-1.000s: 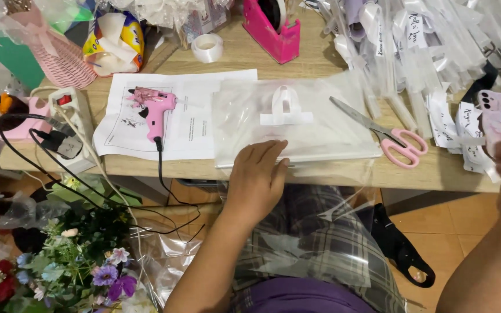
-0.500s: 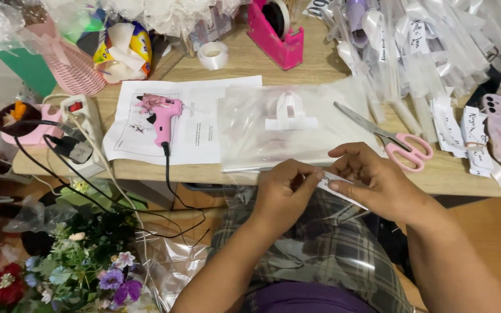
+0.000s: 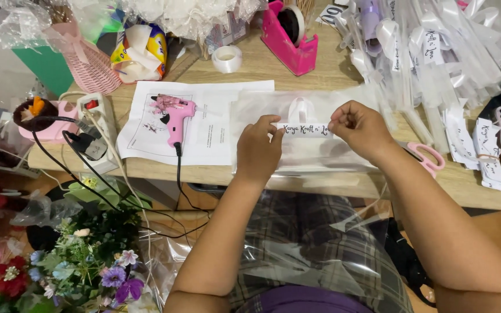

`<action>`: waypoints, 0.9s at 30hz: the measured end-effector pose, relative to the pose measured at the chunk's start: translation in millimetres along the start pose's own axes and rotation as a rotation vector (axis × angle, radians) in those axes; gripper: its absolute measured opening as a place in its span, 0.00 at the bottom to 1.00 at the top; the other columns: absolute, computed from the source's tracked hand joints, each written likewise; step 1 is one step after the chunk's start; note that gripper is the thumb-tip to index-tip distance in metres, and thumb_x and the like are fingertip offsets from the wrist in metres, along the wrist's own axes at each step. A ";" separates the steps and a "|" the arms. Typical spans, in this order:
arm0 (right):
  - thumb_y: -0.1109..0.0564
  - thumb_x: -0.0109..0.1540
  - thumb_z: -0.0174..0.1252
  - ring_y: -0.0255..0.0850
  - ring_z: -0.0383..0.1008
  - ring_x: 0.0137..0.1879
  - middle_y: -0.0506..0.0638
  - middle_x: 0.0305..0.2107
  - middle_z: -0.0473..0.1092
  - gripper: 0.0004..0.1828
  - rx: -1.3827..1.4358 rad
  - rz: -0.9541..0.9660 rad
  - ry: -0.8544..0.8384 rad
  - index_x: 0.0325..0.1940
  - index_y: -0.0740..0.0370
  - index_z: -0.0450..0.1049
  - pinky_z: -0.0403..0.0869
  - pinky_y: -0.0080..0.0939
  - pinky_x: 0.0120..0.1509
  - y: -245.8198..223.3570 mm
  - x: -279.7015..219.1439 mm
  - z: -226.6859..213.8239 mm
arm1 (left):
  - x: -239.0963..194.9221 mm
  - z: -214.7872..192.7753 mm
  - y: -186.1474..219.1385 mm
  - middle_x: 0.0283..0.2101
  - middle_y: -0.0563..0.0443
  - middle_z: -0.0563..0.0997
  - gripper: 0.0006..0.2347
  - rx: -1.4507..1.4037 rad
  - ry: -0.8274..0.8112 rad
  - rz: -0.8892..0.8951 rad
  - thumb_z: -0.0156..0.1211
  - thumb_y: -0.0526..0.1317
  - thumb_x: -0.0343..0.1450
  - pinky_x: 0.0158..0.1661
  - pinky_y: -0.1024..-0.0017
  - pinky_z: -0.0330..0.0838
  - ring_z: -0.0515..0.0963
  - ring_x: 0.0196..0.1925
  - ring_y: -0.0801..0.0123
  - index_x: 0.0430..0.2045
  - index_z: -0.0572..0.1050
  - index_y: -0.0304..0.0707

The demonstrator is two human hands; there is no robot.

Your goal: Assembling decorative plastic bags by folding them, applying hot glue, and attaching labels.

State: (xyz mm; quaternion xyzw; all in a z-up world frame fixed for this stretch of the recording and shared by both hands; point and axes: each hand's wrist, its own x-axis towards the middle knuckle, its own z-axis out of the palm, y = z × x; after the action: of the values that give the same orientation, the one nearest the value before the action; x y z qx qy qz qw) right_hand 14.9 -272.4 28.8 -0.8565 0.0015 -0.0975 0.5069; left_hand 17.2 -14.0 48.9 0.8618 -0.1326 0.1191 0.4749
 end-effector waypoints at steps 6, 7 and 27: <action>0.67 0.62 0.60 0.36 0.70 0.35 0.50 0.30 0.73 0.09 -0.024 0.020 -0.032 0.47 0.64 0.77 0.70 0.36 0.41 -3.2 5.2 7.3 | 5.8 0.0 -0.5 0.36 0.41 0.85 0.09 0.098 -0.042 0.000 0.61 0.33 0.73 0.42 0.63 0.78 0.83 0.40 0.57 0.47 0.78 0.37; 0.69 0.63 0.59 0.37 0.70 0.36 0.52 0.31 0.73 0.09 0.005 -0.008 -0.030 0.48 0.66 0.76 0.70 0.37 0.43 -6.0 3.6 6.5 | 6.1 -1.4 0.6 0.37 0.41 0.85 0.10 0.076 -0.045 -0.022 0.60 0.34 0.73 0.43 0.63 0.78 0.82 0.40 0.57 0.48 0.78 0.38; 0.70 0.65 0.56 0.52 0.79 0.44 0.60 0.38 0.77 0.13 -0.637 -0.135 -0.143 0.45 0.62 0.84 0.80 0.46 0.45 -8.2 14.5 23.9 | 16.7 38.8 -38.0 0.30 0.48 0.83 0.06 0.474 -0.051 0.253 0.66 0.30 0.68 0.40 0.69 0.77 0.81 0.34 0.65 0.35 0.85 0.41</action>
State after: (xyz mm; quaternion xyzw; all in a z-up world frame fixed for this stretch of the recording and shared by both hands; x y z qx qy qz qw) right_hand 32.4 -249.1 27.2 -0.9748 -0.0605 -0.0654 0.2047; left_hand 48.9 -29.5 4.3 0.9283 -0.2194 0.1837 0.2376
